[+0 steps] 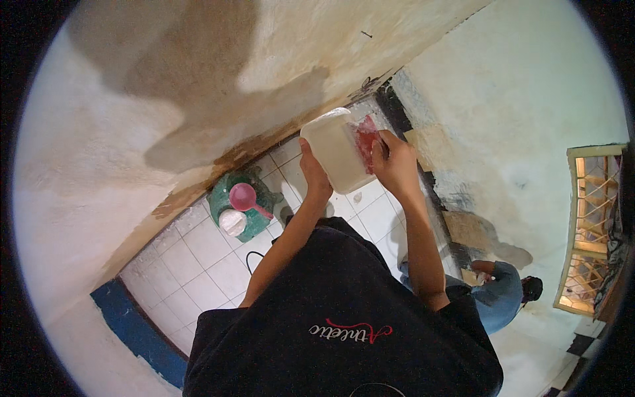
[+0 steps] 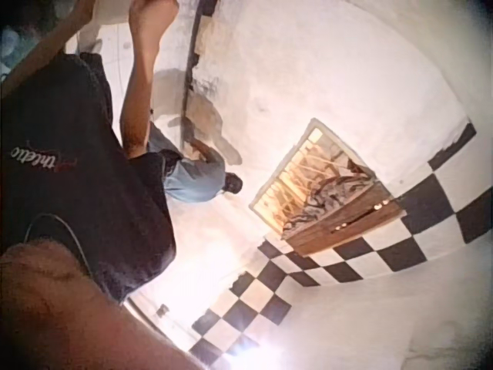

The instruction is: The person uses a putty knife to scrape a white substance from a container and applies it onto a wall. They use a pink cup to add liquid to a pile of white material and then continue to spread the mixture across different areas of the wall.

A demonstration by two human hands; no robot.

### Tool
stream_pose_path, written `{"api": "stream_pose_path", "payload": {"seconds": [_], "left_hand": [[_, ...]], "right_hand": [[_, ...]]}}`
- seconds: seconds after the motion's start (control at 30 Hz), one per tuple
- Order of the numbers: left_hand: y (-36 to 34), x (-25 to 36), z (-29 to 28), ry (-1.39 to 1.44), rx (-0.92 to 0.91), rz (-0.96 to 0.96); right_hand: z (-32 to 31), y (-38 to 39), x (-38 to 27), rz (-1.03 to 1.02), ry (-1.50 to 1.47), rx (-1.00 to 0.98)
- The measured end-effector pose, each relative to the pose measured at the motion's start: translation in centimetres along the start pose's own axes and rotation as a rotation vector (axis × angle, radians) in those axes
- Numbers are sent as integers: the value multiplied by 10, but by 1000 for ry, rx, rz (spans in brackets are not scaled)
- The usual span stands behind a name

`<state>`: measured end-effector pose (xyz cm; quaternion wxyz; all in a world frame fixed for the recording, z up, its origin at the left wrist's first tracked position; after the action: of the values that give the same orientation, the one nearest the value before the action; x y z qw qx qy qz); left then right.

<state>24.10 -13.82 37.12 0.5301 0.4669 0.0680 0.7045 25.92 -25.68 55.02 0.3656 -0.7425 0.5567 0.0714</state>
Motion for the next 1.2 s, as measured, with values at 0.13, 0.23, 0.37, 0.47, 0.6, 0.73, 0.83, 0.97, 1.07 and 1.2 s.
{"api": "stream_pose_path", "payload": {"seconds": [0.13, 0.23, 0.37, 0.47, 0.6, 0.73, 0.83, 0.97, 1.07, 1.2], "left_hand": [[5, -6, 7, 59, 20, -100], [2, -10, 13, 92, 1, -97], [-11, -20, 13, 101, 18, -96], [-19, -31, 25, 68, -2, -75], [-28, -33, 34, -11, 53, -67], [-35, -32, 53, 42, 36, -11], [-42, -39, 65, 41, 28, -34], [-53, -48, 83, 66, -2, -31], [-69, -53, 85, 82, 2, -82], [-63, -49, 92, 43, 74, -13]], "right_hand": [[13, -2, 16, 101, 67, -113], [26, -3, 37, 97, 29, -109], [42, -8, 49, 163, -76, -197], [61, -8, 78, 104, -72, -211], [63, -26, 85, 23, -144, -241], [51, -55, 83, -52, -113, -142], [57, -63, 91, -76, -53, -204], [60, -80, 106, -89, -66, -195], [68, -84, 110, -112, -32, -227], [61, -93, 113, -25, -16, -285]]}}
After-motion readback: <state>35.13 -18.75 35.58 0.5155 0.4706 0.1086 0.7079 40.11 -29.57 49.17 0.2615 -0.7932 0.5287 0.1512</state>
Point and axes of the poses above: each hand's wrist, its own y-axis away from the middle knuckle, its own z-axis out of the palm, x = y × z, the point moved 3 cm from there along -y, towards the middle knuckle, and after that the axes turned 15 degrees about x, right-handed, at the moved point
